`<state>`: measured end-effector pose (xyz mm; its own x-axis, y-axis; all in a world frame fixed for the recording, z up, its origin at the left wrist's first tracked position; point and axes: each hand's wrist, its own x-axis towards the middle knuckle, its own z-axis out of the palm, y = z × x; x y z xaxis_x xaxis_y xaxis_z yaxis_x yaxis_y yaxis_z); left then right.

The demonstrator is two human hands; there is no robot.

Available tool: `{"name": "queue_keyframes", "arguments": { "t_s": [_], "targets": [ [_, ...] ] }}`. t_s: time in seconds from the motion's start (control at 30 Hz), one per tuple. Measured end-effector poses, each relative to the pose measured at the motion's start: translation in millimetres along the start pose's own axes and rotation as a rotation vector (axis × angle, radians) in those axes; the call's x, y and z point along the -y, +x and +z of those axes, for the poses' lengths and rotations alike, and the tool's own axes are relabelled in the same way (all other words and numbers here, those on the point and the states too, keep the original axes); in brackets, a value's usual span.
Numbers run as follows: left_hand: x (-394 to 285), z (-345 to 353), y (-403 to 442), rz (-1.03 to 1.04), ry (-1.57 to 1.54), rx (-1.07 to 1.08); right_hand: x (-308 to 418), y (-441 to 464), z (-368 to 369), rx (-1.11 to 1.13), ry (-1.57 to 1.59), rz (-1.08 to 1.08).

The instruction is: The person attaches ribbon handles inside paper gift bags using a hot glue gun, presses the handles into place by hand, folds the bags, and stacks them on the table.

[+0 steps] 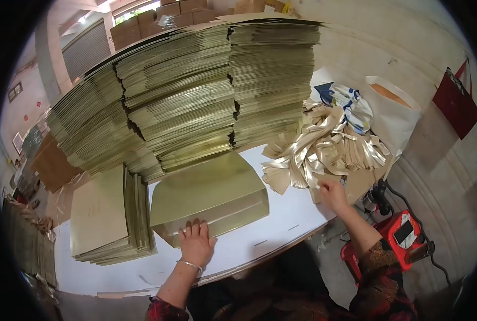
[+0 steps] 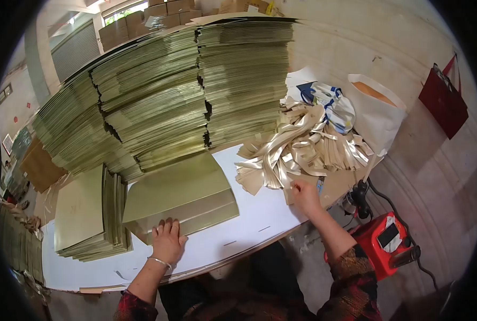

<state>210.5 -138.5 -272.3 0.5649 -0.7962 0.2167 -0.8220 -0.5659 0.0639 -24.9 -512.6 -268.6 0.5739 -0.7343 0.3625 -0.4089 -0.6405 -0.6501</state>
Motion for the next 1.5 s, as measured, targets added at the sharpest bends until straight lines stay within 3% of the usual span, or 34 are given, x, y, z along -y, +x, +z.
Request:
{"name": "queue_keyframes", "arguments": {
  "t_s": [0.1, 0.17, 0.4, 0.47, 0.5, 0.57, 0.6, 0.67, 0.8, 0.87, 0.9, 0.97, 1.03, 1.1, 1.17, 1.2, 1.23, 1.27, 1.3, 1.33, 1.37, 1.43, 1.5],
  "targets": [
    [1.8, 16.6, 3.7, -0.112, 0.012, 0.08, -14.4, 8.4, -2.8, 0.028, -0.125, 0.029],
    [-3.2, 15.3, 3.7, -0.184, 0.021, 0.094, -15.4, 3.8, -1.2, 0.283, -0.348, -0.141],
    [0.4, 15.4, 4.4, -0.185, -0.051, 0.084, -22.6, 11.9, -9.5, 0.328, -0.166, -0.122],
    [-0.1, 17.0, 2.1, -0.195, -0.046, 0.054, -32.7, 30.0, -7.3, -0.107, -0.131, -0.02],
    [0.0, 17.4, 1.8, -0.196, -0.046, 0.054, -35.5, 37.3, -6.4, -0.106, -0.131, -0.02],
    [1.2, 17.3, 1.8, -0.193, -0.058, 0.043, -40.6, 50.4, -4.5, -0.435, -0.499, -0.127],
    [1.3, 16.1, 2.3, -0.196, -0.056, 0.036, -42.9, 54.8, -3.9, -0.439, -0.495, -0.132],
    [0.5, 13.9, 2.0, -0.201, -0.073, 0.042, -48.2, 64.7, -4.7, -0.192, -0.464, 0.031],
    [0.8, 12.6, 3.2, -0.212, -0.091, 0.041, -47.5, 72.7, -1.9, -0.214, -0.361, 0.027],
    [0.8, 15.1, 1.5, -0.195, -0.084, 0.016, -35.3, 60.2, -6.1, -0.351, -0.393, -0.275],
    [1.0, 17.3, 0.6, -0.196, -0.084, 0.023, -10.7, 47.5, -12.1, -0.345, -0.394, -0.272],
    [1.1, 19.4, 1.5, -0.189, -0.065, -0.017, 50.4, 22.3, -17.8, -0.108, -0.2, 0.088],
    [1.7, 18.3, 2.0, -0.182, -0.064, -0.019, 47.6, 5.1, 13.0, -0.201, -0.068, -0.138],
    [1.2, 10.2, 5.4, -0.175, -0.062, -0.022, 63.1, -19.4, 34.0, -0.09, 0.109, -0.214],
    [-1.0, -7.9, 11.6, -0.157, -0.096, 0.114, 92.2, -51.2, 57.8, 0.092, 0.423, -0.11],
    [-0.1, -9.3, 14.1, -0.158, -0.095, 0.117, 109.9, -72.7, 66.0, 0.272, 0.58, 0.012],
    [1.7, -8.5, 15.9, -0.142, -0.065, 0.131, 135.5, -94.5, 64.2, 0.426, 0.616, 0.004],
    [2.7, -8.9, 18.7, -0.126, -0.033, 0.147, 152.3, -105.4, 58.3, 0.458, 0.455, -0.602],
    [4.9, -11.6, 24.2, -0.131, -0.025, 0.159, 174.8, -124.0, 63.4, 0.686, 0.544, -0.234],
    [8.4, -16.9, 30.6, -0.071, -0.102, 0.238, 190.3, -130.7, 62.0, 0.773, 0.568, -0.245],
    [13.3, -18.8, 33.6, -0.017, -0.182, 0.319, 199.5, -128.5, 57.9, 0.817, 0.568, -0.293],
    [21.3, -1.9, 39.0, 0.039, -0.175, 0.217, 188.6, -116.0, 81.5, 0.627, 0.587, -0.31],
    [19.9, -4.5, 45.1, 0.02, -0.123, 0.249, 190.3, -92.0, 53.9, 0.57, 0.298, -0.317]
  ]
}}
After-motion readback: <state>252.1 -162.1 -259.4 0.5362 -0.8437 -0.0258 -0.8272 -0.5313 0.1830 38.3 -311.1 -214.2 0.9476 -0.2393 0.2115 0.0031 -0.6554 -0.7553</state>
